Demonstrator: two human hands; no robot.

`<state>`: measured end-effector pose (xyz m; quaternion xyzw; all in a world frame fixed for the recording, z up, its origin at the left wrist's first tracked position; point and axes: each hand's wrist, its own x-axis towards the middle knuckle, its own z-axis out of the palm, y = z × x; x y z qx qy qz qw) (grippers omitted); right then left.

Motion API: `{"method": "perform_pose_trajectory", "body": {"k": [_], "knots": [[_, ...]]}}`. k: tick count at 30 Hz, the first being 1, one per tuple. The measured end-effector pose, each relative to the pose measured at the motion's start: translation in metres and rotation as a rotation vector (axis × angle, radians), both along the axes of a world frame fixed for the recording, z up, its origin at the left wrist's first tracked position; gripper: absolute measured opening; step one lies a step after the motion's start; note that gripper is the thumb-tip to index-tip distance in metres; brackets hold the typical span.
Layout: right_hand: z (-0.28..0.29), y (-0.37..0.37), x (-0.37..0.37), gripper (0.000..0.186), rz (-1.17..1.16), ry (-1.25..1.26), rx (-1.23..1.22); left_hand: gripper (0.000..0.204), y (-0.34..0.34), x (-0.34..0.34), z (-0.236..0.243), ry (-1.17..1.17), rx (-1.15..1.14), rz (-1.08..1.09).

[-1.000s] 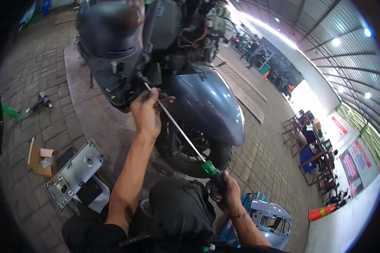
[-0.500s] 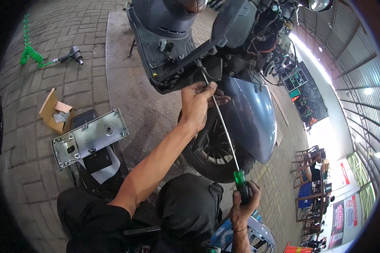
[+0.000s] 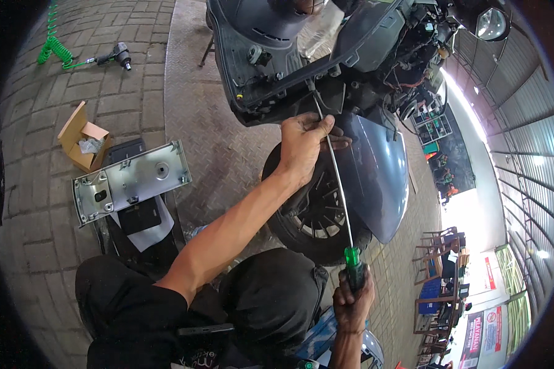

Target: The person disassembles the front panels of a scooter by hand and using a screwdriver, handles internal electrical components and a metal bracket, and works on the frame's mounting points.

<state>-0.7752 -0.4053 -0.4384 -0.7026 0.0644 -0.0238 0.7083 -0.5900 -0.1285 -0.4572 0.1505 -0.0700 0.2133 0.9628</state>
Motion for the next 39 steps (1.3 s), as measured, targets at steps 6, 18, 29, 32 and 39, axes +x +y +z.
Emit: {"method": "perform_pose_trajectory", "body": {"k": [6, 18, 29, 32, 39], "knots": [[-0.014, -0.007, 0.014, 0.043, -0.032, -0.723, -0.859, 0.017, -0.013, -0.004, 0.010, -0.012, -0.027, -0.027], [-0.025, -0.003, 0.003, 0.048, -0.042, -0.610, -0.905, 0.015, -0.013, 0.004, 0.005, -0.014, -0.041, 0.025], [-0.022, -0.007, 0.002, 0.045, 0.004, -0.588, -0.897, 0.017, -0.010, 0.000, 0.005, 0.007, -0.044, 0.020], [-0.009, 0.008, 0.000, 0.043, 0.023, -0.423, -0.683, 0.017, -0.014, 0.000, 0.009, -0.001, -0.073, 0.043], [-0.009, 0.010, 0.006, 0.050, 0.001, -0.484, -0.808, 0.017, -0.013, 0.000, 0.005, 0.028, -0.029, 0.061]]}}
